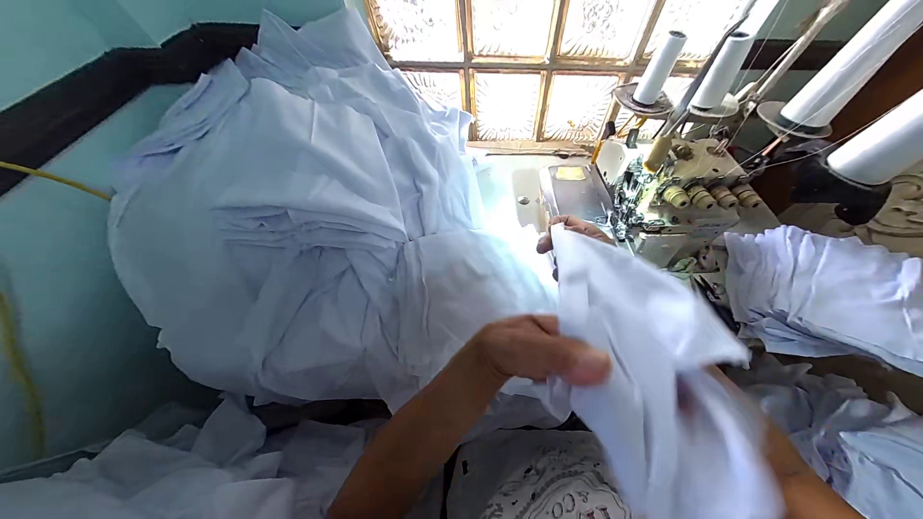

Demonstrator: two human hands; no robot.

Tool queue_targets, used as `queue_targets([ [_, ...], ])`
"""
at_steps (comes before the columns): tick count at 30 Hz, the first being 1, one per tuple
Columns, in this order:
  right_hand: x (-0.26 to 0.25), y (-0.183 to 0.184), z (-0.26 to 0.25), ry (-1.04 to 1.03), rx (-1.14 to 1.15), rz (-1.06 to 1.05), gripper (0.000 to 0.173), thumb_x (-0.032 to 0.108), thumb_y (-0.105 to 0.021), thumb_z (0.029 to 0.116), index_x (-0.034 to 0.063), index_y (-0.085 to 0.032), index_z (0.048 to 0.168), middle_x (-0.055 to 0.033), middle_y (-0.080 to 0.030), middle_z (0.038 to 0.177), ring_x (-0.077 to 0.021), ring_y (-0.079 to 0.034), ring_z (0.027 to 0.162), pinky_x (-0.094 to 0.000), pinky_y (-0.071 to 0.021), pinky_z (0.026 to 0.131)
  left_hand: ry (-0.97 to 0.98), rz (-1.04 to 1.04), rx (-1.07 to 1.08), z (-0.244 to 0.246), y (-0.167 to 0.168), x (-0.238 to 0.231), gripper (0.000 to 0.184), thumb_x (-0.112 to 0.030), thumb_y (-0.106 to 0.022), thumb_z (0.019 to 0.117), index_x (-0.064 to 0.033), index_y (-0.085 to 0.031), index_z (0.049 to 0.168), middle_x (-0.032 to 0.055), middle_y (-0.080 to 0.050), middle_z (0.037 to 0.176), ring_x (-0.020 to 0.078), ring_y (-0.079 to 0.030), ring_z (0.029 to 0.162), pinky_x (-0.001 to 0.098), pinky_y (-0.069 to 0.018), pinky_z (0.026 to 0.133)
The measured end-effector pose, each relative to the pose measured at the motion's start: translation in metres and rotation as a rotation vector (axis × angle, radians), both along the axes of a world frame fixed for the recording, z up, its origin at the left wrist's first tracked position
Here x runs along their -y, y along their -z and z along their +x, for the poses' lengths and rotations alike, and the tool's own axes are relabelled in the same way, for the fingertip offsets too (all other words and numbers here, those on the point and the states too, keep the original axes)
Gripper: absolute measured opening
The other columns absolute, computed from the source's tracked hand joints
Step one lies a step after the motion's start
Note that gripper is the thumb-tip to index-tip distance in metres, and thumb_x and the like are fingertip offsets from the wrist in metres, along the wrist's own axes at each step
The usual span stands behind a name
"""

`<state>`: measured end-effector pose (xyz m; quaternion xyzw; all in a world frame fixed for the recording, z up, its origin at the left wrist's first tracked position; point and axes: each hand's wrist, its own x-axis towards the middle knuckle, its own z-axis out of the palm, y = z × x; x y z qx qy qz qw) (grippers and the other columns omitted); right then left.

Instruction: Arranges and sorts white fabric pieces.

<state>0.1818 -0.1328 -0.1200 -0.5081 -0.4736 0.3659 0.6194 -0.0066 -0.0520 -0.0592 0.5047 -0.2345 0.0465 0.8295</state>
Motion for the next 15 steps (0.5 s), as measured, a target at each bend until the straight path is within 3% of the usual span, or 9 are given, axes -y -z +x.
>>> queue_targets([
  [1,-0.018,-0.024,-0.005,0.027,-0.093,-0.011,0.023,0.007,-0.033,0.1064,0.0111,-0.055,0.11,0.0087,-0.072,0.085,0.0056,-0.064,0.067,-0.0118,-0.0527,0.059,0.077,0.124,-0.035,0.004,-0.002,-0.005,0.017,-0.035,-0.065,0.0971,-0.0261,-0.078,0.09,-0.0192,-0.074,0.087,-0.0124,-0.067,0.08,0.0075,-0.0536,0.074],
  [3,-0.024,-0.052,-0.004,0.031,-0.084,0.014,0.024,0.01,-0.033,0.105,0.0161,-0.056,0.105,0.0123,-0.071,0.081,0.0046,-0.065,0.071,-0.0142,-0.0541,0.066,-0.016,0.581,-0.148,0.013,-0.01,-0.026,0.021,-0.02,-0.055,0.1011,-0.0123,-0.069,0.087,-0.0167,-0.067,0.077,-0.0126,-0.062,0.073,0.0088,-0.0516,0.07],
  [4,-0.019,-0.065,-0.001,0.052,-0.068,0.03,0.025,0.012,-0.033,0.1063,0.0171,-0.057,0.107,0.0124,-0.072,0.083,0.0034,-0.066,0.074,-0.0158,-0.056,0.069,-0.108,0.901,-0.161,0.017,-0.015,-0.037,0.023,-0.017,-0.054,0.103,-0.0047,-0.068,0.088,-0.0097,-0.063,0.074,-0.0068,-0.058,0.07,0.0144,-0.05,0.069],
  [6,-0.012,-0.088,0.007,0.077,-0.027,0.098,0.027,0.011,-0.033,0.1071,0.0173,-0.059,0.108,0.0104,-0.074,0.086,0.0003,-0.07,0.078,-0.018,-0.0587,0.072,-0.333,1.365,-0.132,0.016,-0.029,-0.047,0.025,-0.011,-0.06,0.1008,0.0021,-0.064,0.08,0.0091,-0.06,0.069,0.0189,-0.06,0.067,0.0394,-0.0481,0.063],
  [7,-0.009,-0.098,0.012,0.086,0.027,0.123,0.025,0.011,-0.033,0.1067,0.0175,-0.057,0.108,0.0099,-0.074,0.087,-0.0003,-0.071,0.08,-0.018,-0.0592,0.073,-0.376,1.428,-0.109,0.011,-0.04,-0.049,0.022,-0.008,-0.061,0.0994,0.0018,-0.064,0.08,0.0107,-0.061,0.071,0.0216,-0.061,0.069,0.0416,-0.0483,0.064],
  [9,-0.007,-0.123,0.009,0.201,0.163,0.1,0.023,0.007,-0.033,0.1061,0.0132,-0.054,0.107,0.0092,-0.072,0.085,0.0004,-0.07,0.078,-0.0174,-0.0586,0.073,-0.293,1.365,-0.015,0.001,-0.054,-0.062,0.018,-0.008,-0.064,0.0947,-0.0037,-0.065,0.077,-0.0004,-0.06,0.066,0.0035,-0.058,0.062,0.0211,-0.0465,0.057],
  [10,-0.007,-0.138,0.0,0.299,0.232,0.034,0.021,0.001,-0.032,0.105,0.0072,-0.052,0.107,0.0074,-0.065,0.083,0.0011,-0.066,0.075,-0.0173,-0.0565,0.072,-0.192,1.366,-0.075,-0.002,-0.062,-0.071,0.018,-0.008,-0.064,0.0962,-0.004,-0.065,0.079,-0.0021,-0.06,0.067,0.0003,-0.056,0.061,0.0171,-0.0457,0.057],
  [13,-0.011,-0.168,-0.025,0.43,0.418,-0.127,0.02,-0.006,-0.033,0.1028,-0.0021,-0.052,0.107,0.0044,-0.052,0.079,0.0053,-0.053,0.064,-0.0127,-0.0494,0.064,-0.277,1.764,-0.359,-0.003,-0.087,-0.081,0.017,-0.005,-0.061,0.0981,0.0,-0.065,0.082,0.0136,-0.062,0.076,0.0277,-0.063,0.074,0.0479,-0.0484,0.067],
  [15,-0.013,-0.174,-0.029,0.386,0.486,-0.109,0.019,-0.007,-0.033,0.1015,-0.0036,-0.051,0.108,0.0027,-0.054,0.082,0.0047,-0.055,0.066,-0.0139,-0.051,0.066,-0.345,1.8,-0.281,-0.011,-0.101,-0.08,0.019,-0.009,-0.062,0.0987,-0.0035,-0.067,0.082,0.0097,-0.062,0.074,0.0244,-0.062,0.073,0.044,-0.0464,0.066],
])
